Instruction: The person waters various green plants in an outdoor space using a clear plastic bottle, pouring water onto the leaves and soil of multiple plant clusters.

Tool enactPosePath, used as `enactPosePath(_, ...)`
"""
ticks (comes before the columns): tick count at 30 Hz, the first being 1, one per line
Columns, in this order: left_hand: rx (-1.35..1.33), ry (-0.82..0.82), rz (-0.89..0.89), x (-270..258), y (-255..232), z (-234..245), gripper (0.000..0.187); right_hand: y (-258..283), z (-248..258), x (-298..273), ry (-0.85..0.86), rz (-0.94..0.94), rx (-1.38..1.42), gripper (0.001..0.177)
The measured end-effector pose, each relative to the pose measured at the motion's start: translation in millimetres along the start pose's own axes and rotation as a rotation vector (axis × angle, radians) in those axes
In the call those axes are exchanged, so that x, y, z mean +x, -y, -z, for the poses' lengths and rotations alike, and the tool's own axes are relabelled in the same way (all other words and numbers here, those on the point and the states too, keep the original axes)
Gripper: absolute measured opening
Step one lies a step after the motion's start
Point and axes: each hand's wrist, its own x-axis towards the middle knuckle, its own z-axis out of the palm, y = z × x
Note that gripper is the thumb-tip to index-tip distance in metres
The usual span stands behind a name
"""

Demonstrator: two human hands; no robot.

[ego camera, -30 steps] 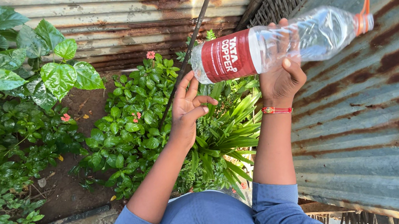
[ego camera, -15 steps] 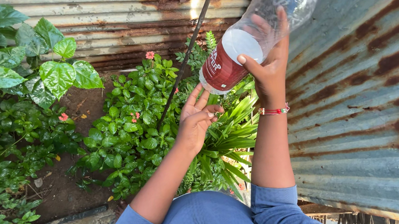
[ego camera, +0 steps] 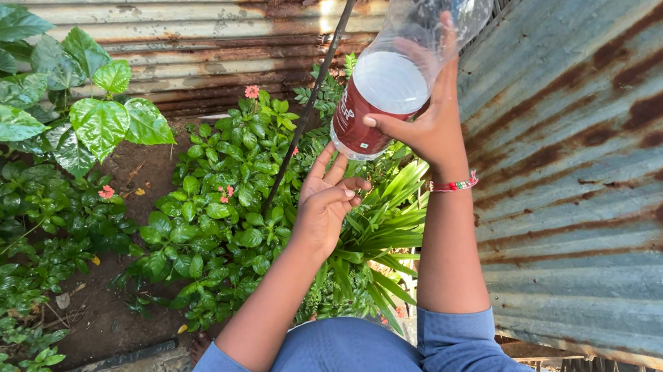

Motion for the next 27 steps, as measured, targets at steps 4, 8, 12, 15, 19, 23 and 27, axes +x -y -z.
enactPosePath(4,-0.011,-0.019,-0.003,-3.4,-4.5,1.8,0.092,1.9,-6.7,-1.4,-0.018,-0.044,0.016,0.135)
enactPosePath(8,-0.038,-0.043,0.004,-11.5,-13.0,3.1,0.092,-0.7,-13.3,-4.8,-0.023,-0.073,0.059,0.134)
enactPosePath(12,-0.035,-0.018,0.001,-20.4,-26.3,5.6,0.094,-4.9,-27.5,-9.9,-0.042,-0.044,0.076,0.127)
enactPosePath(15,-0.060,0.010,0.002,-27.7,-36.3,5.0,0.095,-1.1,-38.9,-13.2,-0.091,-0.018,-0.195,0.127)
enactPosePath(19,-0.079,0.048,0.027,-38.7,-50.8,7.7,0.096,12.6,-52.3,-15.8,-0.132,-0.107,-0.037,0.125)
enactPosePath(23,-0.013,0.141,0.050,-48.6,-64.7,21.0,0.098,23.4,-67.8,-14.4,-0.200,-0.137,0.151,0.123)
enactPosePath(27,0.209,0.149,0.080,-47.6,-79.6,35.5,0.096,33.6,-79.6,-12.3,-0.242,-0.094,-0.155,0.121)
